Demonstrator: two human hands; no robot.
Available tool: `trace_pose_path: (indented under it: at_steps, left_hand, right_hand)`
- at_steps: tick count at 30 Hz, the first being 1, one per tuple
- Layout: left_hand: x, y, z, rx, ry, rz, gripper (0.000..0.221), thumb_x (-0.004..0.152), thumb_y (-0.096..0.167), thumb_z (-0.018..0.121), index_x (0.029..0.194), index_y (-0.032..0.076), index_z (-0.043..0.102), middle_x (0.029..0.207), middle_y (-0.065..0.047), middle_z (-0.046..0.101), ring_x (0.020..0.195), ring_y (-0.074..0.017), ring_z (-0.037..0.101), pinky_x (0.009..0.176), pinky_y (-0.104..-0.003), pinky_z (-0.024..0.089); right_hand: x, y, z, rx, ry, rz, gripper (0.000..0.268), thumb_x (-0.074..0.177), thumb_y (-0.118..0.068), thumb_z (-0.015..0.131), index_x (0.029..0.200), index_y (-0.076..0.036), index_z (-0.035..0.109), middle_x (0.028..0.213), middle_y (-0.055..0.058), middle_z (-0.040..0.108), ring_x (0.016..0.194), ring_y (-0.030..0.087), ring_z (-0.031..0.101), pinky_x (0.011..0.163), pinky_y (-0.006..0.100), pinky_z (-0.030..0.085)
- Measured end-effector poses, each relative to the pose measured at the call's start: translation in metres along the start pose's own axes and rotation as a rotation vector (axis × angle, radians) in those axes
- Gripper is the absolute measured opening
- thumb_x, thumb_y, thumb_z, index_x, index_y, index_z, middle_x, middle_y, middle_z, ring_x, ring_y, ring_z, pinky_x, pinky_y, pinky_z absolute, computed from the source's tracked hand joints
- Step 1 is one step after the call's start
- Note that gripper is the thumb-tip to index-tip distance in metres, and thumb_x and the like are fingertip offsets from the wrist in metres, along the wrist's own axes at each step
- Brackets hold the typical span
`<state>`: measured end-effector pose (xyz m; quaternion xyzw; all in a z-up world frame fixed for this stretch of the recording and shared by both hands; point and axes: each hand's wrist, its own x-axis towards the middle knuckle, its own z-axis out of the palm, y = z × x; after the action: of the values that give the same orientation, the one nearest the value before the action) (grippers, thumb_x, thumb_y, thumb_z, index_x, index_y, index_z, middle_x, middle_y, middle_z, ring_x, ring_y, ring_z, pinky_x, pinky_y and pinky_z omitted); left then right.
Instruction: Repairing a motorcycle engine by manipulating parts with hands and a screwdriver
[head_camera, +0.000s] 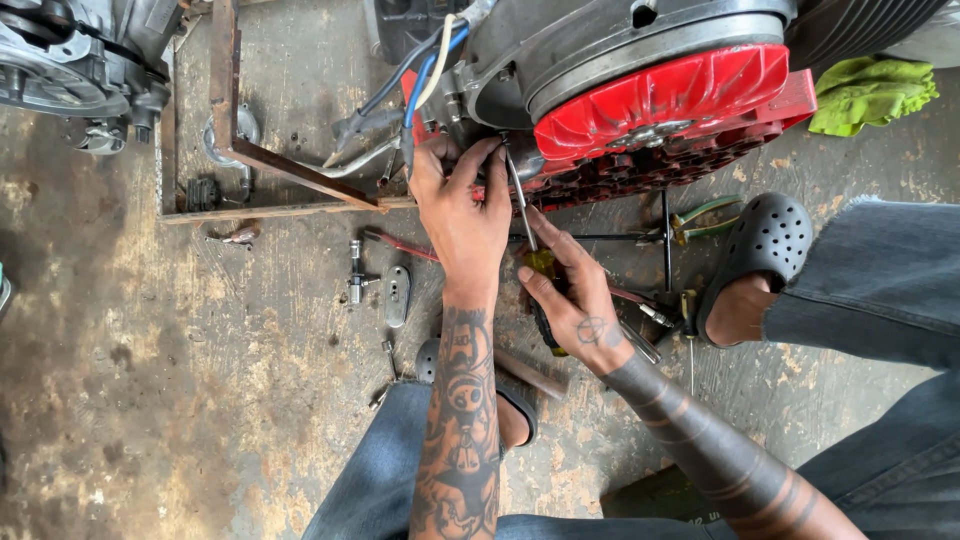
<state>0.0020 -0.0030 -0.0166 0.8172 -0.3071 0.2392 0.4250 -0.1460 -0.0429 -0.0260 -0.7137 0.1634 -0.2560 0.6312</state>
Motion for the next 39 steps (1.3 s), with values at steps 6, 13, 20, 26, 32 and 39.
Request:
trace_pose_path:
  at_steps: [6,13,20,26,32,39]
  left_hand:
    - [-0.001,-0.001,0.001,0.001,0.013,0.027,0.009,0.089,0.017,0.078,0.096,0.020,0.075,0.095,0.001,0.044,0.089,-0.0224,0.058,0.085,-0.037,0.052]
    - [-0.001,0.000,-0.001,-0.025,0.003,0.015,0.006,0.090,0.015,0.077,0.094,0.018,0.074,0.097,0.002,0.045,0.091,-0.0202,0.055,0.086,-0.036,0.051]
    - [-0.002,-0.005,0.004,0.022,0.013,0.079,0.006,0.091,0.017,0.075,0.096,0.018,0.073,0.100,0.000,0.045,0.096,-0.0215,0.052,0.081,-0.036,0.052]
    - [-0.004,-0.008,0.005,0.054,0.022,0.088,0.008,0.092,0.020,0.074,0.100,0.020,0.072,0.104,0.000,0.046,0.099,-0.0227,0.052,0.078,-0.037,0.055]
    - [-0.002,-0.007,0.002,0.065,0.042,0.080,0.010,0.091,0.021,0.075,0.101,0.022,0.072,0.105,-0.002,0.046,0.097,-0.0252,0.054,0.077,-0.039,0.056]
    - [0.000,-0.009,0.006,0.093,0.081,0.111,0.010,0.087,0.021,0.075,0.097,0.023,0.072,0.100,-0.002,0.045,0.088,-0.0254,0.053,0.073,-0.038,0.054]
  right_hand:
    - [-0.003,0.013,-0.004,-0.180,-0.019,-0.045,0.055,0.093,-0.005,0.070,0.145,0.000,0.055,0.140,0.025,0.061,0.126,0.052,0.054,0.108,0.063,0.039]
    - [0.006,0.008,-0.006,-0.210,-0.023,-0.066,0.055,0.091,-0.005,0.071,0.144,-0.002,0.057,0.138,0.025,0.062,0.121,0.052,0.057,0.101,0.062,0.044]
    - [0.004,0.008,-0.013,-0.199,-0.018,-0.108,0.056,0.090,-0.003,0.069,0.144,0.000,0.056,0.131,0.025,0.065,0.114,0.046,0.065,0.095,0.058,0.049]
    - [-0.010,0.049,-0.016,-0.227,0.022,-0.127,0.065,0.089,-0.004,0.071,0.149,0.002,0.048,0.120,0.026,0.065,0.106,0.046,0.065,0.086,0.055,0.051]
    - [-0.001,0.051,-0.008,-0.282,0.025,-0.155,0.067,0.089,-0.006,0.072,0.151,0.002,0.046,0.110,0.027,0.067,0.098,0.046,0.067,0.075,0.052,0.053]
    - [0.011,0.028,0.008,-0.149,0.066,-0.025,0.050,0.095,-0.012,0.067,0.141,0.005,0.055,0.086,0.020,0.061,0.081,0.037,0.067,0.065,0.045,0.048]
